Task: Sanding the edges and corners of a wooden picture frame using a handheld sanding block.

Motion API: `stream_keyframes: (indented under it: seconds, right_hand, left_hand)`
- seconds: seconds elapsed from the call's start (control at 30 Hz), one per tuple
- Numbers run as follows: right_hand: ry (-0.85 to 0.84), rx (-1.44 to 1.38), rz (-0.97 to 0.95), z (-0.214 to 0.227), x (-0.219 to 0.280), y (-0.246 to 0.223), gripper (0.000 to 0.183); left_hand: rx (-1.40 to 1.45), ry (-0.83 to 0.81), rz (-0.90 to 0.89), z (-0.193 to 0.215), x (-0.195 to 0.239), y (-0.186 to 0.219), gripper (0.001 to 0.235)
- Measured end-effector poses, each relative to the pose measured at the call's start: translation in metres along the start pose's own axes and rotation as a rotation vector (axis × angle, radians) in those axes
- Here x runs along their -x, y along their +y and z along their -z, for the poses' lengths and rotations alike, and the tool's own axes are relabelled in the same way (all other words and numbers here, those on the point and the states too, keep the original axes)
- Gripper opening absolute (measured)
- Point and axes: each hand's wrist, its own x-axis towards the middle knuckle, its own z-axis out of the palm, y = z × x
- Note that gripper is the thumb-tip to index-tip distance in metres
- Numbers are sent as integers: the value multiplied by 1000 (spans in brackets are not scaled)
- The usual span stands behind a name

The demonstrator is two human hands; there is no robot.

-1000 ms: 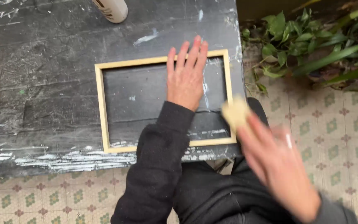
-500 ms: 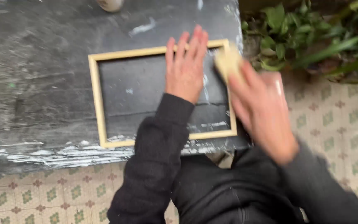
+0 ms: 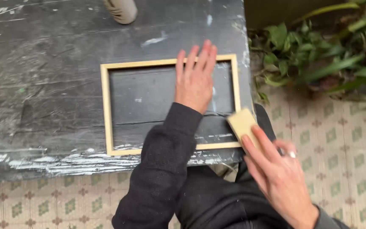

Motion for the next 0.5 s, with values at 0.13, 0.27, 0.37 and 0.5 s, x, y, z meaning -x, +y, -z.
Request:
stream_keyframes:
  seconds: [0.13,0.27,0.37,0.5]
  right_hand:
    - [-47,-21,-56,0,-28,3,60]
    - [8,8,-29,4,-17,0,55]
    - [-23,6,-2,2,-12,5,59]
    - [18,-20,-28,4,-54,10,52]
  left_hand:
    - [44,21,-50,-3,3,1,79]
    - [36,34,-27,6,-1,0,80]
    - [38,23,-5,7,-6,1,80]
    - [22,-12,-18,21,-2,4,80]
